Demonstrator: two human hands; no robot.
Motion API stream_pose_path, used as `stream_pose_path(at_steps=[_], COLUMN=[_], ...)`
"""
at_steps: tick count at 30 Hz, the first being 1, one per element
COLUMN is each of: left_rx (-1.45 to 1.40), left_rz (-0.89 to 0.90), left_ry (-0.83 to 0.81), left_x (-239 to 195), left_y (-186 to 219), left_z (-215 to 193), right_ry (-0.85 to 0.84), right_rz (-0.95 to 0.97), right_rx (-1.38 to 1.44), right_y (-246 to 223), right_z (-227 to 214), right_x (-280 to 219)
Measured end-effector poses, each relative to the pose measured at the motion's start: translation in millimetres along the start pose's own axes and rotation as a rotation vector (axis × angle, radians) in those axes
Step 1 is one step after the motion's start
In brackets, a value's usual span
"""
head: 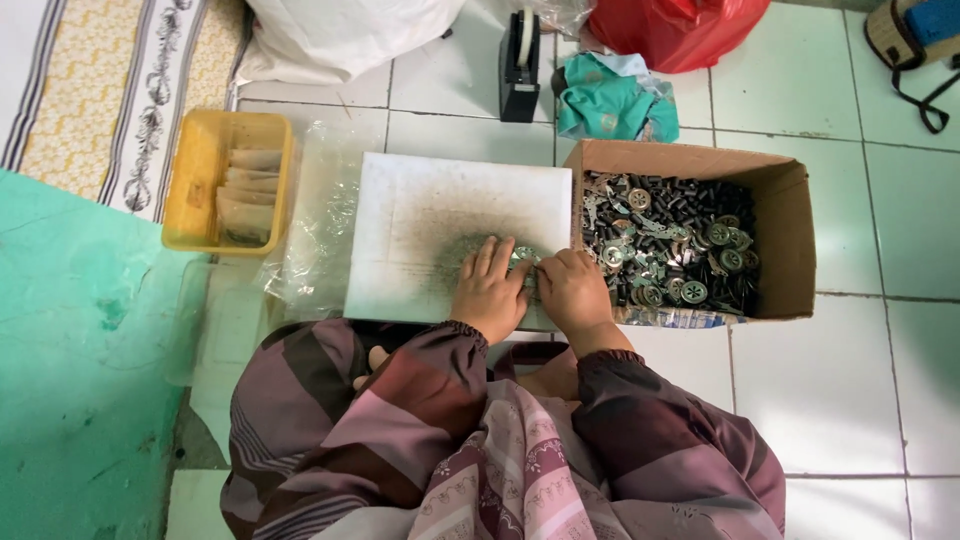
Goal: The person sits on the floor and sorts small metal parts from a cardboard box onto a white board. They pick up individual pieces, inspect them, and place them into a small plastic bag. The person then seals the bag and places it into a yellow container.
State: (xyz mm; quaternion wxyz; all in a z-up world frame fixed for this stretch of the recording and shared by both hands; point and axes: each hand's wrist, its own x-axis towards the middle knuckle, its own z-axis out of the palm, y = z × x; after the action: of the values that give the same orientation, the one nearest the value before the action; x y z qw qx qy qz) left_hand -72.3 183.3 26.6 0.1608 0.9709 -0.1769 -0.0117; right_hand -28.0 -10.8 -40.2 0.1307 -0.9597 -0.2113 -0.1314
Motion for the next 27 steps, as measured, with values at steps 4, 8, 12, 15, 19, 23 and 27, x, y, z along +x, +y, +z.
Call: stream_pose_path(at_steps=[4, 8, 12, 15, 19, 23, 27], left_rx=[-0.006, -0.068, -0.068, -0.050, 0.024, 0.147, 0.191], left_rz=[0.006, 0.051, 0.152, 0.300, 0.297, 0.104, 0.042], left_ry=[-0.002, 0.009, -0.118, -0.154, -0.241, -0.632, -0.751], left_x=[5, 28, 69, 109, 158, 178, 181], left_y=[10, 38, 83, 108, 114, 112, 105], left_z=[-3, -14, 7, 38, 95, 118, 134], right_ry=[-0.032, -0.091, -0.369, -0.389, -0.347, -0.368, -0.361], right_rz=[0.049, 0.282, 0.641, 0.715, 0.716, 0.713, 0.686], right_rx=[0.124, 0.273, 0.323, 0.253, 0.083, -0.138, -0.162], right_y=[3, 55, 125, 181, 193, 186, 195], right_z=[-32, -56, -73, -39, -22, -1, 31], right_x=[10, 24, 25, 7, 14, 20, 15])
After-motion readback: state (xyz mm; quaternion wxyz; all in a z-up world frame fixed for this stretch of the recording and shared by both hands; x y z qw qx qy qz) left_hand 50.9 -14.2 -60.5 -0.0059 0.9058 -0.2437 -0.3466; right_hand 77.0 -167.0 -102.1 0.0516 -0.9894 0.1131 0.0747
